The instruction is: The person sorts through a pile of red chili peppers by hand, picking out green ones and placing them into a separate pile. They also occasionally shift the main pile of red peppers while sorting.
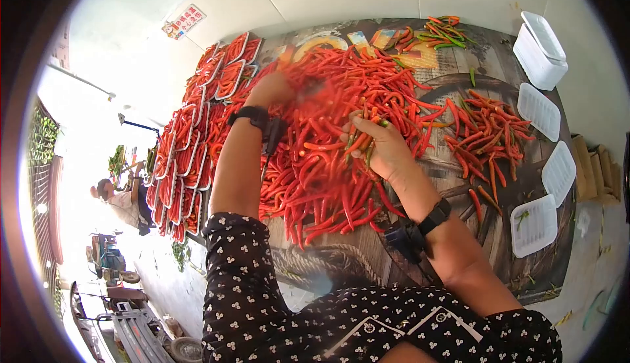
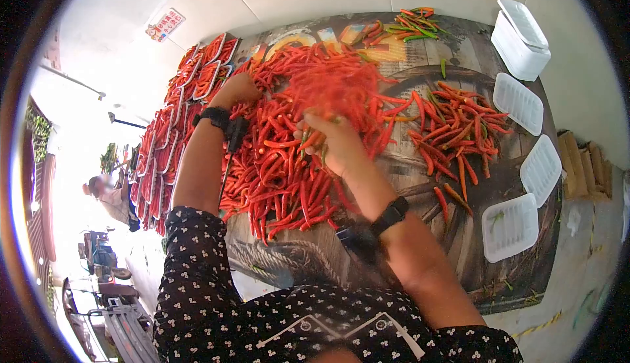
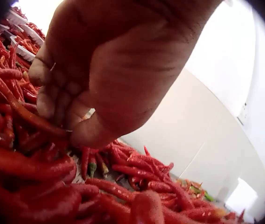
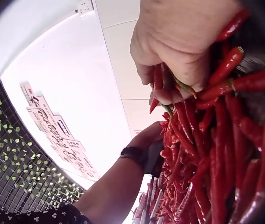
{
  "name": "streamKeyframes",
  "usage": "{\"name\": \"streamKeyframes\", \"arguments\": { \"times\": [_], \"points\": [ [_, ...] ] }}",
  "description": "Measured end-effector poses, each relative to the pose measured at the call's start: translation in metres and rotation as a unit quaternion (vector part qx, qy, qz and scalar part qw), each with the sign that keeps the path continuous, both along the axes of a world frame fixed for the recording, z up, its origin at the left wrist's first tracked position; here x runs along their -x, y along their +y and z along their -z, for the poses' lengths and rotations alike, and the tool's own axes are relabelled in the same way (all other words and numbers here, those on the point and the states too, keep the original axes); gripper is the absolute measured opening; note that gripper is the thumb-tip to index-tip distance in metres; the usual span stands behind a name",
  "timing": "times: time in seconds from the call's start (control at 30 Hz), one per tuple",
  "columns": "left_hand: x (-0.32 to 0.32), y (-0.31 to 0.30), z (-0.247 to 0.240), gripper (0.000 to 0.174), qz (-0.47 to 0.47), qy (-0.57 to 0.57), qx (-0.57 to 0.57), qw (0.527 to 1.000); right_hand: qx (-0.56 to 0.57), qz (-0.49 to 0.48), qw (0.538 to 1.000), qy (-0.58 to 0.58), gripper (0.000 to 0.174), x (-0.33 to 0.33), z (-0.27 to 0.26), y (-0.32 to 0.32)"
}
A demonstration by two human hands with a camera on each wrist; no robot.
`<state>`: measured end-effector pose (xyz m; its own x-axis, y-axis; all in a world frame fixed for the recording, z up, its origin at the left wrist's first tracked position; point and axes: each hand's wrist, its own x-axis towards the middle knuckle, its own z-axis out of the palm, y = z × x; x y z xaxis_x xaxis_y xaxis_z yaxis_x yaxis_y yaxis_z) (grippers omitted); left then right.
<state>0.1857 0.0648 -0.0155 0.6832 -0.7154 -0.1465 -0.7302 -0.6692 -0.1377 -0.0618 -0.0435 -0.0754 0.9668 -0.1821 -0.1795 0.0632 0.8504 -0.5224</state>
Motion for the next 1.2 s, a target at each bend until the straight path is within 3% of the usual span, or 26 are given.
{"name": "streamKeyframes", "arguments": {
  "times": [0.07,0.13,0.17,0.27,0.4,0.47,0.53,0.6,0.67,0.7,0.77,0.87,1.03,1.13,1.2],
  "points": [
    [0.0,0.009,-0.011,0.036,0.0,-0.016,0.009,1.0,-0.002,0.008,1.0,0.002,0.019,0.0,0.0,0.0],
    [-0.016,0.027,-0.022,0.031,0.109,0.051,0.0,0.993,-0.003,0.009,1.0,0.006,0.019,0.0,-0.001,0.0],
    [-0.01,0.028,-0.028,0.031,0.108,0.05,-0.001,0.993,-0.004,0.012,1.0,0.012,0.019,0.0,-0.001,0.0],
    [0.037,0.023,-0.063,0.02,-0.048,0.214,0.243,0.945,-0.001,0.007,1.0,-0.002,0.02,-0.002,0.002,-0.001],
    [0.099,0.0,-0.074,0.02,0.043,0.268,0.271,0.924,-0.034,-0.009,0.999,-0.037,0.026,-0.003,0.003,-0.002],
    [0.104,-0.005,-0.07,0.022,0.047,0.393,0.296,0.869,-0.047,0.005,0.998,-0.042,0.026,-0.001,0.001,-0.002],
    [0.077,-0.005,-0.055,0.022,0.068,0.335,0.331,0.88,-0.021,0.0,0.999,-0.03,0.025,-0.001,0.003,-0.002],
    [0.042,0.003,-0.043,0.025,0.034,0.137,0.239,0.961,0.002,-0.003,1.0,-0.018,0.024,0.0,0.002,-0.002],
    [-0.002,0.017,-0.014,0.031,-0.026,0.045,0.156,0.986,-0.009,0.008,1.0,0.004,0.023,0.0,0.0,-0.001],
    [-0.006,0.019,-0.011,0.031,-0.025,0.046,0.154,0.987,-0.011,0.009,1.0,0.005,0.023,-0.002,0.002,-0.001],
    [-0.013,0.021,-0.003,0.033,-0.065,0.024,-0.012,0.998,-0.003,0.008,1.0,-0.015,0.023,-0.004,0.005,-0.001],
    [-0.024,0.024,0.014,0.034,-0.066,0.005,-0.006,0.998,0.0,0.003,1.0,-0.01,0.024,-0.003,0.006,-0.002],
    [-0.017,0.023,0.017,0.035,-0.047,0.085,0.071,0.993,0.002,0.007,1.0,-0.01,0.025,-0.003,0.005,-0.001],
    [-0.014,0.02,0.013,0.024,-0.072,0.035,-0.018,0.997,-0.017,0.018,1.0,0.0,0.02,-0.002,-0.002,0.0],
    [-0.018,0.03,0.007,0.025,0.112,0.0,0.0,0.994,-0.039,0.025,0.999,0.007,0.015,-0.001,-0.005,0.001]
  ]
}}
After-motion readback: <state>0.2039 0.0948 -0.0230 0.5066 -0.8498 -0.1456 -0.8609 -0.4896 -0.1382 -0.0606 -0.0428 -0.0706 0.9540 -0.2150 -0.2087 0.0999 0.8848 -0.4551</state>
